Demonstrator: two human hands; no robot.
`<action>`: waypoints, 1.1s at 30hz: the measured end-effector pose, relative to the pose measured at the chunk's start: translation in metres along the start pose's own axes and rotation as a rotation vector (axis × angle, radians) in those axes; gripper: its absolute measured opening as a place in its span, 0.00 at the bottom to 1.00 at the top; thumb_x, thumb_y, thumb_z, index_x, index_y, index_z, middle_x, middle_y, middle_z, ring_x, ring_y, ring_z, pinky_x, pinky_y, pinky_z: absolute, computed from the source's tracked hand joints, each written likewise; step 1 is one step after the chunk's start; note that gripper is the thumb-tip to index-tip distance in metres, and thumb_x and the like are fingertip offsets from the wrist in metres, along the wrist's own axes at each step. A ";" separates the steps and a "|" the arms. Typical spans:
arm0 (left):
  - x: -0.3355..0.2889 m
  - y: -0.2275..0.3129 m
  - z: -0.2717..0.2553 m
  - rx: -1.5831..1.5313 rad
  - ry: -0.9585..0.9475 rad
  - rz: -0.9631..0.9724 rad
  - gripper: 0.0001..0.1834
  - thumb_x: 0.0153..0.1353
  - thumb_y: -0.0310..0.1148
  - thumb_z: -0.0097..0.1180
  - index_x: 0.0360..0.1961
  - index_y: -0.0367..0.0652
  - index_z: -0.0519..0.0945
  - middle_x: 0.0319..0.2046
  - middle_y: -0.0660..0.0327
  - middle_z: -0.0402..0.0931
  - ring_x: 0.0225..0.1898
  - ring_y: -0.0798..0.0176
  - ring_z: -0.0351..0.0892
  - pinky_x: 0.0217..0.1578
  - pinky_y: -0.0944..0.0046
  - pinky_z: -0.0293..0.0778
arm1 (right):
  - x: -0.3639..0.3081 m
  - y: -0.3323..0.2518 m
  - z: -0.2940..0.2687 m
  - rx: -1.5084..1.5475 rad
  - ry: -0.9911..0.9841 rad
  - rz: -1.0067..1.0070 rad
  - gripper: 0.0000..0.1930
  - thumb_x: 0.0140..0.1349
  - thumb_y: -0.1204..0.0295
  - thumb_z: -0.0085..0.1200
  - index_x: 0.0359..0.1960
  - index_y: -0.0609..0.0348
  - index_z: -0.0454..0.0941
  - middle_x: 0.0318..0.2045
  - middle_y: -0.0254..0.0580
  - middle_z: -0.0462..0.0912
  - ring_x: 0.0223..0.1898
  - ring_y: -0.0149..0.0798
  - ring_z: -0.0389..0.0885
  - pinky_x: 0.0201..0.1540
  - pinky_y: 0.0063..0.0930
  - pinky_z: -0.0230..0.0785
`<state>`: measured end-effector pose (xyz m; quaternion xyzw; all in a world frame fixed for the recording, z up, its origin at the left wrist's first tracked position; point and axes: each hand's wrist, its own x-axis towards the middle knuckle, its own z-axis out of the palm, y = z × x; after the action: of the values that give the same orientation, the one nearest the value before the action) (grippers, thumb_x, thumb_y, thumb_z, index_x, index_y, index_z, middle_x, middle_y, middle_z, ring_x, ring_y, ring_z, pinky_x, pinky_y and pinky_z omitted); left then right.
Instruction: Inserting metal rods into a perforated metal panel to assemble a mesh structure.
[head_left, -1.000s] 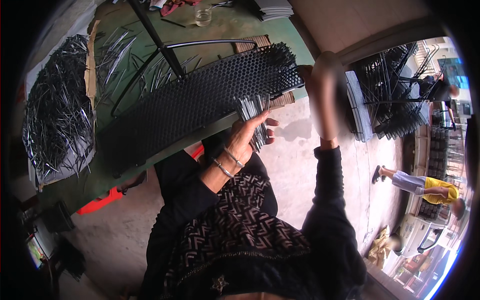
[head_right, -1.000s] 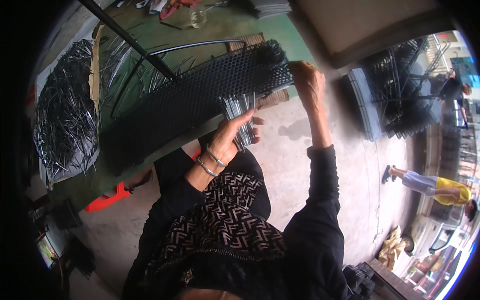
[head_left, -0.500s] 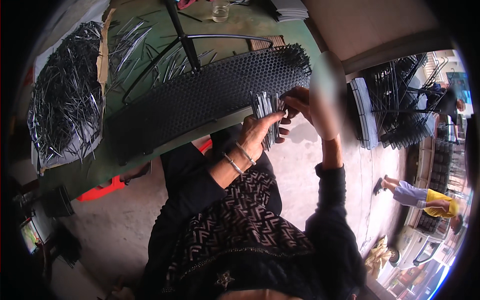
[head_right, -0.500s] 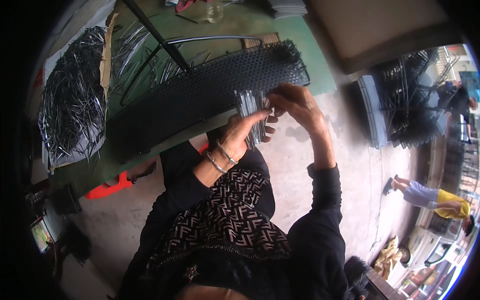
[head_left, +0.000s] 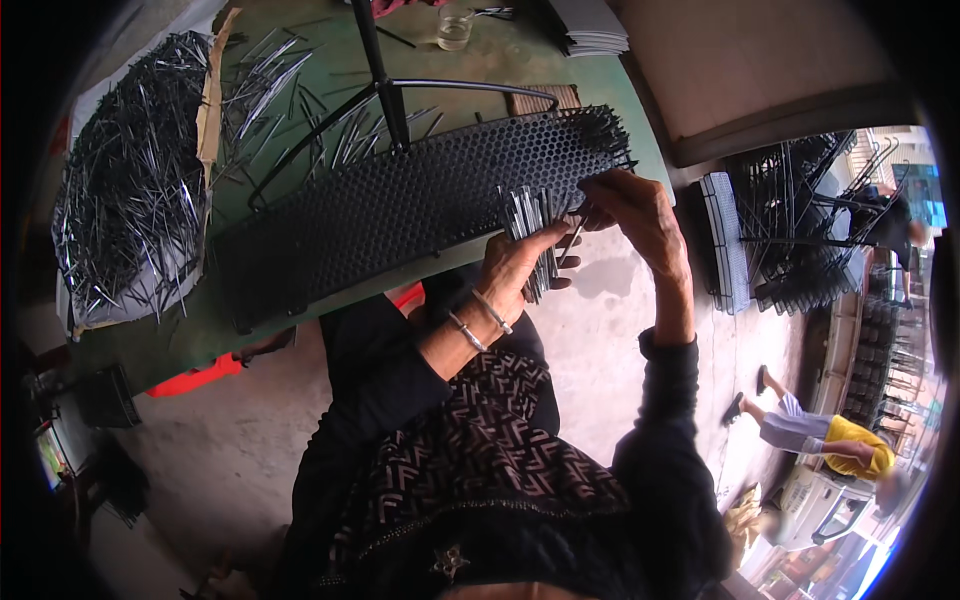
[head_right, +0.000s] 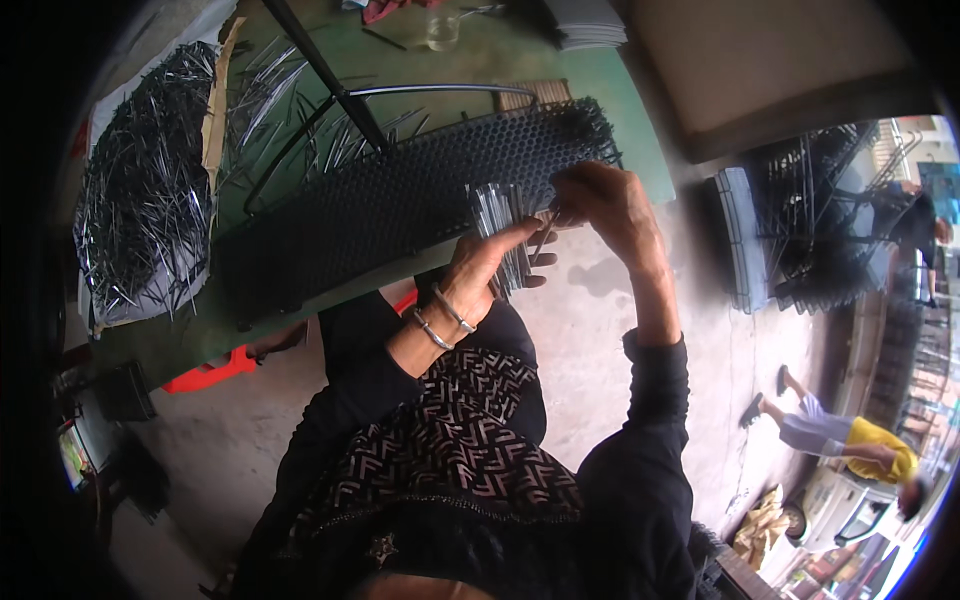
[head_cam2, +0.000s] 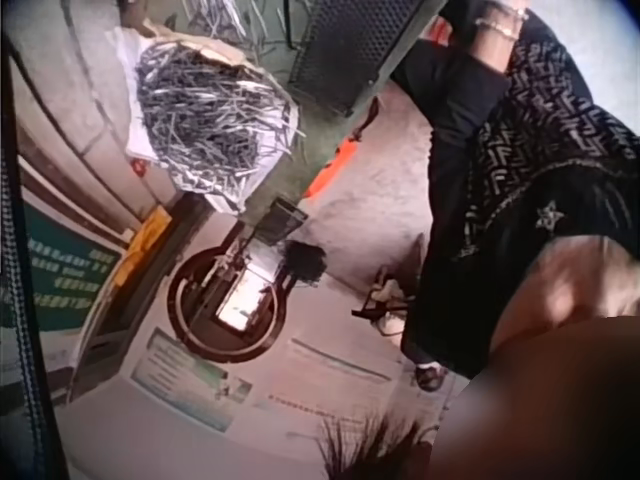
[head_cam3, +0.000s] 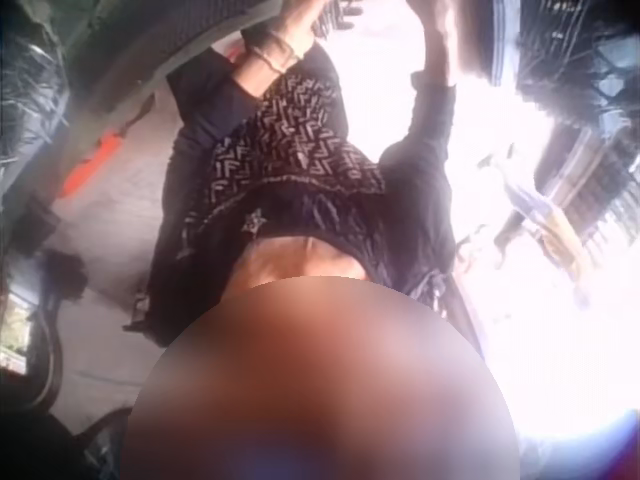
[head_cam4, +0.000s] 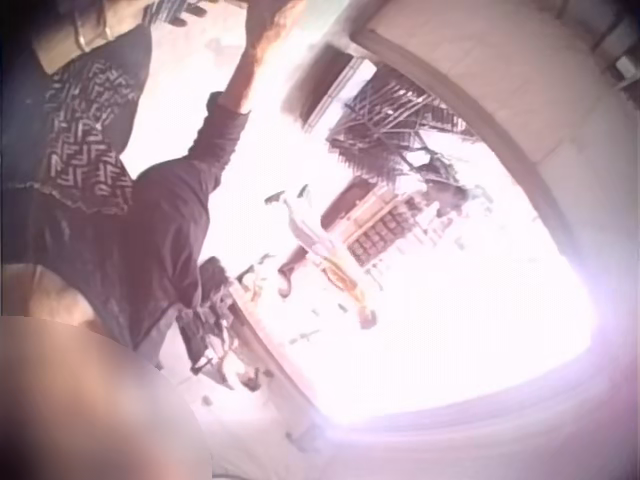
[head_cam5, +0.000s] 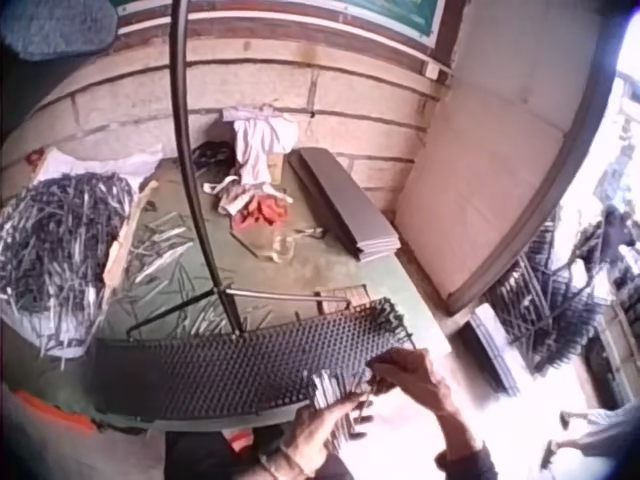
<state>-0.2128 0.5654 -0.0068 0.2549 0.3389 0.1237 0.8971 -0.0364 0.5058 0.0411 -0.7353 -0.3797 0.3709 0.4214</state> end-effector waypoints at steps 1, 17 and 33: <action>0.001 0.000 0.000 -0.003 -0.004 -0.007 0.17 0.61 0.36 0.59 0.47 0.37 0.80 0.38 0.53 0.83 0.35 0.58 0.85 0.31 0.64 0.81 | 0.001 -0.001 0.000 0.018 -0.064 0.006 0.10 0.64 0.74 0.54 0.42 0.69 0.79 0.30 0.42 0.83 0.31 0.31 0.82 0.36 0.23 0.76; -0.002 -0.004 0.001 0.047 0.008 -0.009 0.18 0.60 0.38 0.59 0.48 0.41 0.80 0.40 0.56 0.83 0.36 0.60 0.84 0.29 0.65 0.77 | 0.003 0.005 0.007 0.070 -0.199 0.043 0.09 0.62 0.74 0.55 0.38 0.69 0.79 0.29 0.40 0.82 0.31 0.31 0.82 0.36 0.22 0.75; 0.002 -0.005 0.000 -0.146 0.084 -0.036 0.18 0.60 0.40 0.61 0.48 0.44 0.79 0.42 0.57 0.82 0.40 0.58 0.83 0.34 0.58 0.81 | 0.008 -0.004 -0.004 -0.038 0.279 -0.226 0.07 0.62 0.81 0.48 0.37 0.67 0.80 0.28 0.42 0.84 0.30 0.32 0.83 0.34 0.23 0.75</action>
<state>-0.2112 0.5620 -0.0099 0.1771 0.3711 0.1424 0.9004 -0.0306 0.5131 0.0439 -0.7403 -0.4047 0.2084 0.4948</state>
